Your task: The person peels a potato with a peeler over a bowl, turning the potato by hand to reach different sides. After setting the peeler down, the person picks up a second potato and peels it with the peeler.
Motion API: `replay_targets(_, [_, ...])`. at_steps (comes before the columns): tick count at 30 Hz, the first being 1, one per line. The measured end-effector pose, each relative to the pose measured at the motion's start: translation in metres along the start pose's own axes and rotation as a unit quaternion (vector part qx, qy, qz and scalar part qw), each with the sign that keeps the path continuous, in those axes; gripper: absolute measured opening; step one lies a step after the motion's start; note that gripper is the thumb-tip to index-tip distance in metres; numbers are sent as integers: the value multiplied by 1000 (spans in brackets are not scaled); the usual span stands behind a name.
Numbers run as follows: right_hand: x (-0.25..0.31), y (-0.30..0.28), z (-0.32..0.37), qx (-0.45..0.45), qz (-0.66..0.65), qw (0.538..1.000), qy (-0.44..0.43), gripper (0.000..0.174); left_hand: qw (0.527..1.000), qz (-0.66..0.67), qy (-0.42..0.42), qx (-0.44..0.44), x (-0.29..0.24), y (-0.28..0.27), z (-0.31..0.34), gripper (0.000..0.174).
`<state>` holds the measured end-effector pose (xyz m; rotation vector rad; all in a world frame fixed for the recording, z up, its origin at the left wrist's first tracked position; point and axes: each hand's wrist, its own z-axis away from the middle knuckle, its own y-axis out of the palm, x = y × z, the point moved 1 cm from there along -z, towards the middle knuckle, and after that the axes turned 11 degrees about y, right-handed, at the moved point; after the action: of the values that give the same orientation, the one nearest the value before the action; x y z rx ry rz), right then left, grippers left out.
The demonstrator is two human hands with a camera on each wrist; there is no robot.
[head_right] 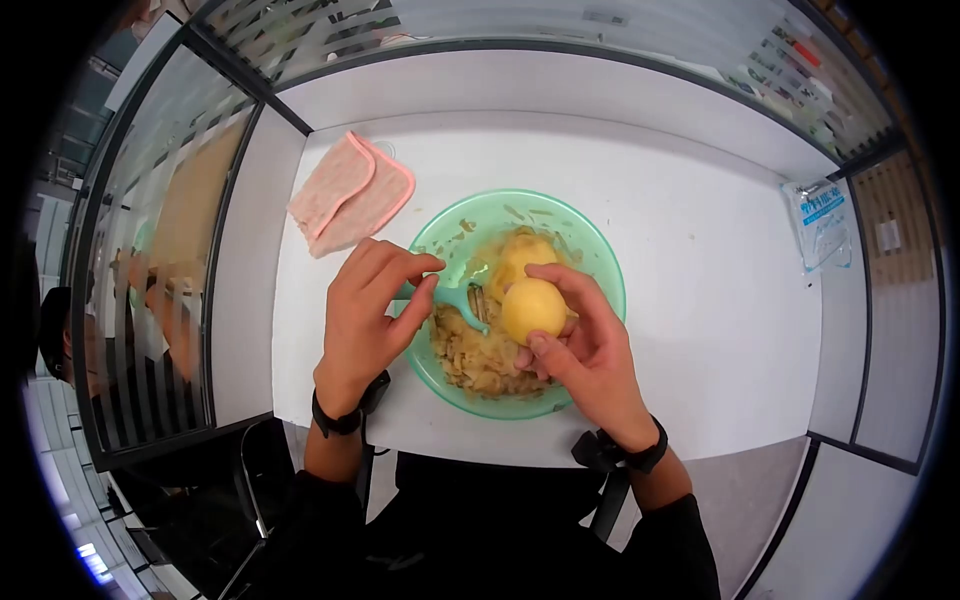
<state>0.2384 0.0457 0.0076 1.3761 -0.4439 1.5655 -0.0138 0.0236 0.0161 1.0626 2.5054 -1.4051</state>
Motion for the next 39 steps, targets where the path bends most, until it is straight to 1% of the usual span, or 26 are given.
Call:
replay_targets(5, [0, 1, 1, -2, 8, 1000, -3, 55, 1000, -8, 15, -4, 0, 1, 0, 22])
replay_targets(10, [-2, 1, -1, -8, 9, 1000, -6, 55, 1000, -7, -4, -11, 2, -2, 1, 17])
replay_targets(15, [-1, 1, -1, -15, 18, 1000, -1, 55, 999, -16, 2, -28, 5, -2, 3, 14])
replay_targets(19, [-1, 2, -1, -15, 15, 1000, -4, 55, 1000, -22, 0, -14, 4, -2, 3, 12])
replay_targets(26, [0, 3, -1, -17, 9, 1000, 0, 55, 998, -18, 30, -59, 9, 1, 4, 16])
replay_targets(28, [0, 3, -1, -14, 5, 1000, -2, 55, 992, 2, 41, -121, -6, -11, 2, 27])
replay_targets(29, [0, 3, -1, -13, 3, 1000, -3, 55, 983, 6, 54, -173, -17, -20, 8, 26])
replay_targets(30, [0, 3, -1, -12, 5, 1000, -3, 55, 968, 9, 139, -208, -23, -31, 18, 19])
replay_targets(31, [1, 3, -1, -12, 7, 1000, -2, 55, 947, 42, 165, -272, -33, -40, 25, 22])
replay_targets(32, [1, 2, -1, -11, 11, 1000, 2, 55, 912, 92, 193, -349, -51, -47, 29, 26])
replay_targets(33, [-1, 2, -1, -10, 12, 1000, -7, 55, 868, 137, 228, -420, -70, -52, 31, 29])
replay_targets(34, [-2, 1, -1, -12, 14, 1000, -10, 55, 834, 167, 253, -461, -89, -56, 27, 32])
replay_targets(35, [-3, 2, -1, -12, 17, 1000, -15, 55, 812, 191, 271, -480, -108, -57, 17, 36])
replay_targets(36, [-3, 2, -1, -10, 19, 1000, -20, 55, 802, 242, 282, -467, -125, -60, 7, 58])
replay_targets(37, [-4, 3, -1, -11, 17, 999, -25, 55, 803, 253, 269, -467, -137, -71, 15, 52])
replay_targets(39, [-7, 8, -2, -57, 59, 996, -37, 56, 824, 268, 233, -441, -157, -86, 25, 43])
